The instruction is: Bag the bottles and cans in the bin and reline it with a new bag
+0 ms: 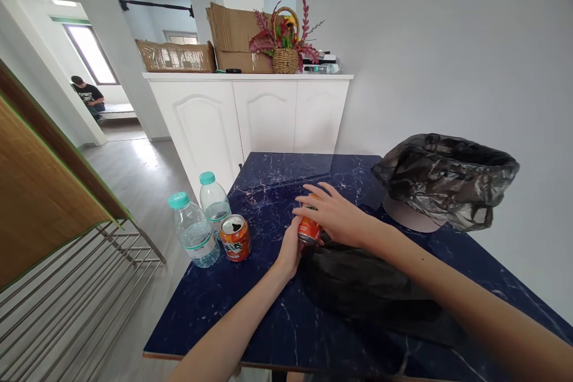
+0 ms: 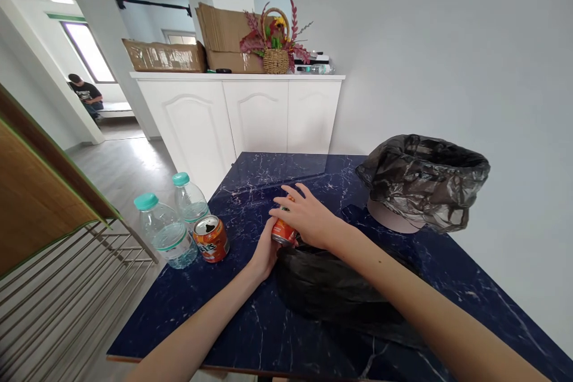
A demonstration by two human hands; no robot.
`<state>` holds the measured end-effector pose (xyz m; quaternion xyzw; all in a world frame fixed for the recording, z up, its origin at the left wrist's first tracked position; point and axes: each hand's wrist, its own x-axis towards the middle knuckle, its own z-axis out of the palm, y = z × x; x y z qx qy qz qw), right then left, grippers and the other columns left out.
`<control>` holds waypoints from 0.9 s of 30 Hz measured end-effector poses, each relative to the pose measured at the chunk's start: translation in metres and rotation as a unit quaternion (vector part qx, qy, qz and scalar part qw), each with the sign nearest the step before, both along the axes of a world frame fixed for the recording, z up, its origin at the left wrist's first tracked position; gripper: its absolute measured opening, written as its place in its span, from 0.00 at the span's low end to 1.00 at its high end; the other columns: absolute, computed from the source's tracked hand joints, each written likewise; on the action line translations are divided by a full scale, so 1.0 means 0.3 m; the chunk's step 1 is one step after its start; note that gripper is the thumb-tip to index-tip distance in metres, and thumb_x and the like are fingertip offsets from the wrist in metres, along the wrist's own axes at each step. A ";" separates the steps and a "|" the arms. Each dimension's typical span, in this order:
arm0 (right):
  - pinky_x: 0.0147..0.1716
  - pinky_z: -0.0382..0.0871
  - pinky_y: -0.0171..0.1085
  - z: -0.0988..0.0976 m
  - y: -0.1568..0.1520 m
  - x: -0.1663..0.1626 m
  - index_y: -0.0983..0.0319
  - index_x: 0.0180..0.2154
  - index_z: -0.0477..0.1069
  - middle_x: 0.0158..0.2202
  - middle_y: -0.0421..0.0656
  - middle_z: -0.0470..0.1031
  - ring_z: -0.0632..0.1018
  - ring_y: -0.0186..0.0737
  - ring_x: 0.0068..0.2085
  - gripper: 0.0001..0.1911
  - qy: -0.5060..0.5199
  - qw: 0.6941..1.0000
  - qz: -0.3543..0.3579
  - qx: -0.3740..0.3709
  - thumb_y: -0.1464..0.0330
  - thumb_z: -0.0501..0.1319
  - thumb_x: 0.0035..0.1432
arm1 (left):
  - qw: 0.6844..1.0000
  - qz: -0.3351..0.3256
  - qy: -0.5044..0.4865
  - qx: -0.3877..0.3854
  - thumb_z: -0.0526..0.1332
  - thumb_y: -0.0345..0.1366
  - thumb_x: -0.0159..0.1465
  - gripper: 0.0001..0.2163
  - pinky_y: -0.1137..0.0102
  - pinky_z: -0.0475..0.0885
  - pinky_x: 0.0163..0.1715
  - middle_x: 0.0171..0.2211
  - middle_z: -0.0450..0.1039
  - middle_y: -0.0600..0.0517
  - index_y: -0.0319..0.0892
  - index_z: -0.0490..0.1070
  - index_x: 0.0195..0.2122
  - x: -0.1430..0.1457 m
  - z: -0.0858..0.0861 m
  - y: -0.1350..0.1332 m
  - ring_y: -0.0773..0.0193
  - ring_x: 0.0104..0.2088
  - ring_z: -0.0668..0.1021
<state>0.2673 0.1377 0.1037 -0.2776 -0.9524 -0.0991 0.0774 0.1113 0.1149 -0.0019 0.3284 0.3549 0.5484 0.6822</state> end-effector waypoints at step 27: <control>0.48 0.71 0.45 0.037 0.117 -0.309 0.65 0.60 0.68 0.51 0.55 0.80 0.80 0.58 0.51 0.31 0.061 0.991 -0.105 -0.053 0.50 0.67 0.68 | 1.000 0.022 0.015 0.002 0.56 0.64 0.67 0.29 0.68 0.70 0.30 0.30 0.77 0.45 0.38 0.75 0.34 0.013 -0.078 0.028 0.62 0.28 0.78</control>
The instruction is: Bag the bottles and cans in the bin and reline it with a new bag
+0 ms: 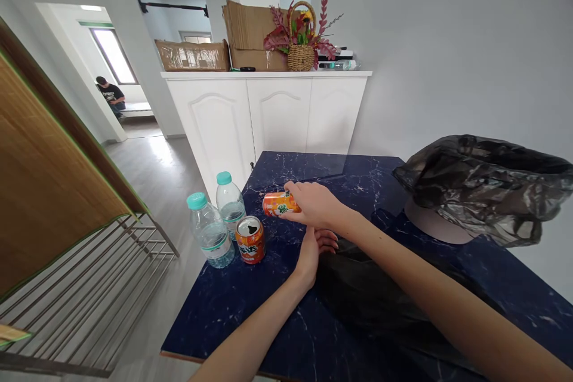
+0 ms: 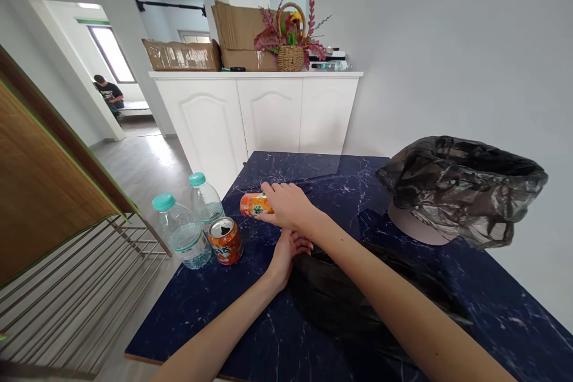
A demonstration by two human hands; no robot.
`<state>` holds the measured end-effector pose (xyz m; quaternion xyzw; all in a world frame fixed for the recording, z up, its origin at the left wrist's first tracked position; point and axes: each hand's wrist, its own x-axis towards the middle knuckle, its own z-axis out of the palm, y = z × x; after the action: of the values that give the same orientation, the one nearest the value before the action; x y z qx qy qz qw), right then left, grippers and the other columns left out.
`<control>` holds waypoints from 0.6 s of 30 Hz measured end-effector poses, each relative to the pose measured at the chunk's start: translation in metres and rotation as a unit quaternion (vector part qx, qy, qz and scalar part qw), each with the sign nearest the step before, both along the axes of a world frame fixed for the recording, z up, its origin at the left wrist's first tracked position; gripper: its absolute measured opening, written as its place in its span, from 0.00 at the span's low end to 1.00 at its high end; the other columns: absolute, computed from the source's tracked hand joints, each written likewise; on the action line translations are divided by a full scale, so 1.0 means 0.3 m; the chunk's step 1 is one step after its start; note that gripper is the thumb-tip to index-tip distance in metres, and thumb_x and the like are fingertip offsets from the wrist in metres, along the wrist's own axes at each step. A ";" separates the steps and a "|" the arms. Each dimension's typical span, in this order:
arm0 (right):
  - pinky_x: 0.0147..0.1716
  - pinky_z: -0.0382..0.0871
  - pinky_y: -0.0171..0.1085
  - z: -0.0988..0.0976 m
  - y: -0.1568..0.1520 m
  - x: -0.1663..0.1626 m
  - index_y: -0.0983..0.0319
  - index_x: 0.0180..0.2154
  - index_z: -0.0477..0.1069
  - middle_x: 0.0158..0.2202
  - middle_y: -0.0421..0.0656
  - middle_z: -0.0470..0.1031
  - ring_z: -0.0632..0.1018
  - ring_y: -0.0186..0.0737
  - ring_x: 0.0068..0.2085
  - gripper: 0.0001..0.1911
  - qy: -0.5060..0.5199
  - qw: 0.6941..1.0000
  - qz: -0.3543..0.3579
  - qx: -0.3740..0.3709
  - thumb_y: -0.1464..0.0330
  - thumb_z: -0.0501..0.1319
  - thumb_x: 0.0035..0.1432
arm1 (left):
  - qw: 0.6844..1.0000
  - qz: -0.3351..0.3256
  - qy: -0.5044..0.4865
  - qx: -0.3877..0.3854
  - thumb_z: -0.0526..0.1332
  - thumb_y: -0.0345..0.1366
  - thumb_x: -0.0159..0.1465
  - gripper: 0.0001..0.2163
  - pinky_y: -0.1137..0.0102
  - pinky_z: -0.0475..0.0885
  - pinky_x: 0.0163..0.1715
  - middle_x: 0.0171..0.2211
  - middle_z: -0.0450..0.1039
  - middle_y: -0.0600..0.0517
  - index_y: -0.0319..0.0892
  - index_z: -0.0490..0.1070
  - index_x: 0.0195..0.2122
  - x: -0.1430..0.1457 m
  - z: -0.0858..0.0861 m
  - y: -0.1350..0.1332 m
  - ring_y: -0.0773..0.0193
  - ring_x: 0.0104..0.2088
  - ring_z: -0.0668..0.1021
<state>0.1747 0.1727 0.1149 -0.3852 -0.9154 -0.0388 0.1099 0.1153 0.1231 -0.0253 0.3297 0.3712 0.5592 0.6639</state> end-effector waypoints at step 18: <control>0.44 0.76 0.43 0.009 0.025 -0.199 0.65 0.58 0.71 0.56 0.55 0.76 0.82 0.58 0.52 0.41 -0.101 0.993 0.042 -0.048 0.50 0.78 0.50 | 0.998 0.019 0.052 -0.012 0.58 0.45 0.69 0.14 0.66 0.74 0.38 0.38 0.82 0.46 0.40 0.75 0.42 0.006 0.049 -0.062 0.56 0.38 0.82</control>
<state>0.1149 0.1801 0.1176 -0.3452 -0.9381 -0.0289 -0.0002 0.1170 0.1045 -0.0105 0.3432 0.4178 0.5499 0.6366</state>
